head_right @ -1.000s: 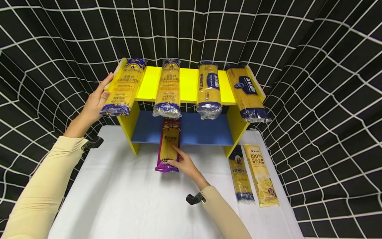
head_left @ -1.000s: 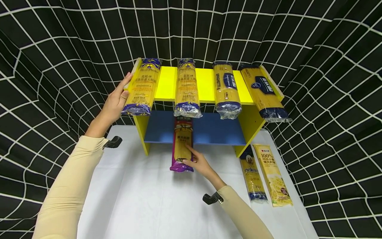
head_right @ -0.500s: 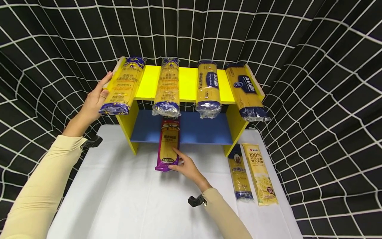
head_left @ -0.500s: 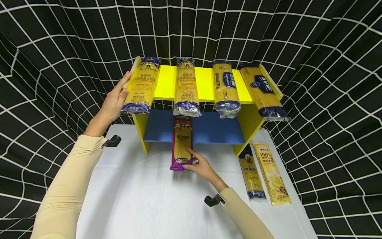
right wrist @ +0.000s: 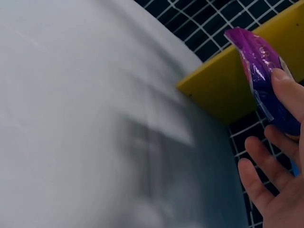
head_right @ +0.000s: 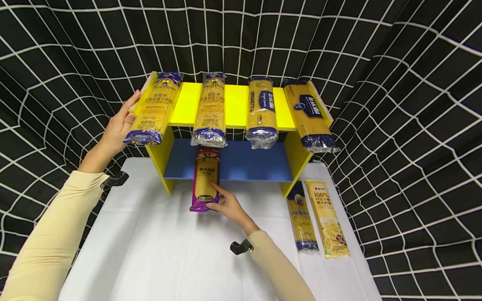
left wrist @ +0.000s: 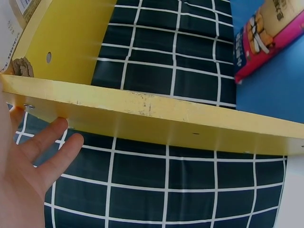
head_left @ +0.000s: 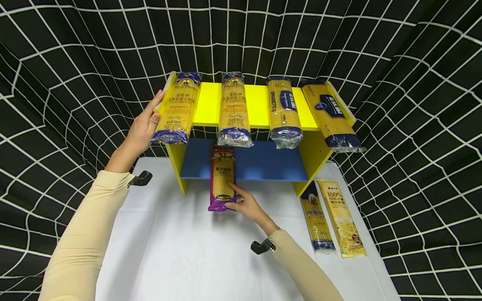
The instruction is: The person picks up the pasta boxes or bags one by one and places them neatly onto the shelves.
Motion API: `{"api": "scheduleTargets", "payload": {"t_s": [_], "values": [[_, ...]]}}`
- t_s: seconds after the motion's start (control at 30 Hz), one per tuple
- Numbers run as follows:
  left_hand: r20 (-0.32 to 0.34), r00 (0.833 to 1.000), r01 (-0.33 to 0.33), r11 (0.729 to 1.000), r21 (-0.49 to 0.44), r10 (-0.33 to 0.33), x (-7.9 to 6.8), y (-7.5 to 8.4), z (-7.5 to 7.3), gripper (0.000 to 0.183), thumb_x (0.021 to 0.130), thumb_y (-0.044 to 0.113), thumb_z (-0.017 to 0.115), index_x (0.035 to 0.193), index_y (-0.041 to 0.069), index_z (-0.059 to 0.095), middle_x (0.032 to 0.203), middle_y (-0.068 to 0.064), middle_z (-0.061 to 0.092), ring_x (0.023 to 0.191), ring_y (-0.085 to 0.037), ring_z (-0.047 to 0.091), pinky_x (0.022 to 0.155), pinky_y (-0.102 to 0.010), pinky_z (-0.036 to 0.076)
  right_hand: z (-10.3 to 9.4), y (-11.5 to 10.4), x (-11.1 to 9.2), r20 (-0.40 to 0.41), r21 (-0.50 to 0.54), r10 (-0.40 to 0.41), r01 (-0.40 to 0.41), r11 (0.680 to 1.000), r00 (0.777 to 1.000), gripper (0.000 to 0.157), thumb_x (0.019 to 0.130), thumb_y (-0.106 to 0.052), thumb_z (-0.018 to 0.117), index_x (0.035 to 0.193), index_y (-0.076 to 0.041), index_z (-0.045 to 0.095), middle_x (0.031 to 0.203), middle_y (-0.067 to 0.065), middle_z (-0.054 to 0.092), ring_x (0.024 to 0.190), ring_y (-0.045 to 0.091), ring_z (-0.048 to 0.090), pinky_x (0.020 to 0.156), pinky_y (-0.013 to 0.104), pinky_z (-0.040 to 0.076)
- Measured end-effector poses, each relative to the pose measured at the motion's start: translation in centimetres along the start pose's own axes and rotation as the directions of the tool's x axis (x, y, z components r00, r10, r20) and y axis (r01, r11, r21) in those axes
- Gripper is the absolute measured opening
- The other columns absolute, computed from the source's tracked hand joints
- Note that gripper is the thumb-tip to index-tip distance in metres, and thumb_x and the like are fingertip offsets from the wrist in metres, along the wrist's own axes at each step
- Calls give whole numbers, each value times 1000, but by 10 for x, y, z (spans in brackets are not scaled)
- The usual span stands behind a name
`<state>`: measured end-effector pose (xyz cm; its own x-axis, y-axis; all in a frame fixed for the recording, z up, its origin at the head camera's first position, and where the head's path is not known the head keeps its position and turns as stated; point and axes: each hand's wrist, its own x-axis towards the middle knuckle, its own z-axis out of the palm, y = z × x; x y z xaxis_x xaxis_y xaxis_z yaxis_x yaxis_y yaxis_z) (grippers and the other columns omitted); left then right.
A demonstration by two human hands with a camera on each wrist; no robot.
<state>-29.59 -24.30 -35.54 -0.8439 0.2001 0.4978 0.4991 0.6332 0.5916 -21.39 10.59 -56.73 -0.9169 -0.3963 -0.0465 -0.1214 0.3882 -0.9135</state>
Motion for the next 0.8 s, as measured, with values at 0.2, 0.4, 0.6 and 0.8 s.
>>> {"api": "scheduleTargets", "payload": {"t_s": [0.2,0.4,0.6,0.8], "values": [[3,1000,11,1000,2,-11,0,0,0,55,105,42,32,158,38,19,167,16,14,125,-38,55,83,1,34,10,-7,11,12,-26,10,-10,1000,1000,78,88,-30,76,155,-27,35,131,14,58,103,29,59,78,27,55],[4,1000,18,1000,14,-18,1,0,0,55,105,43,32,158,39,18,167,17,14,129,-38,53,96,-14,45,19,-13,22,22,-32,-2,2,999,1000,78,89,-29,75,155,-32,33,144,10,53,103,24,59,77,25,55],[6,1000,16,1000,-4,-16,1,-1,0,55,105,42,32,158,40,17,166,18,13,132,-39,51,104,-50,47,29,-18,33,17,-32,-46,46,998,999,77,88,-28,76,153,-34,35,153,6,47,99,21,60,71,22,53],[10,1000,23,1000,-5,-23,0,-2,1,55,105,43,31,158,40,17,166,18,12,119,-38,57,84,-2,36,37,-23,43,14,-50,-76,76,996,997,76,87,-30,77,152,-33,38,154,4,48,98,18,58,75,23,51]]}}
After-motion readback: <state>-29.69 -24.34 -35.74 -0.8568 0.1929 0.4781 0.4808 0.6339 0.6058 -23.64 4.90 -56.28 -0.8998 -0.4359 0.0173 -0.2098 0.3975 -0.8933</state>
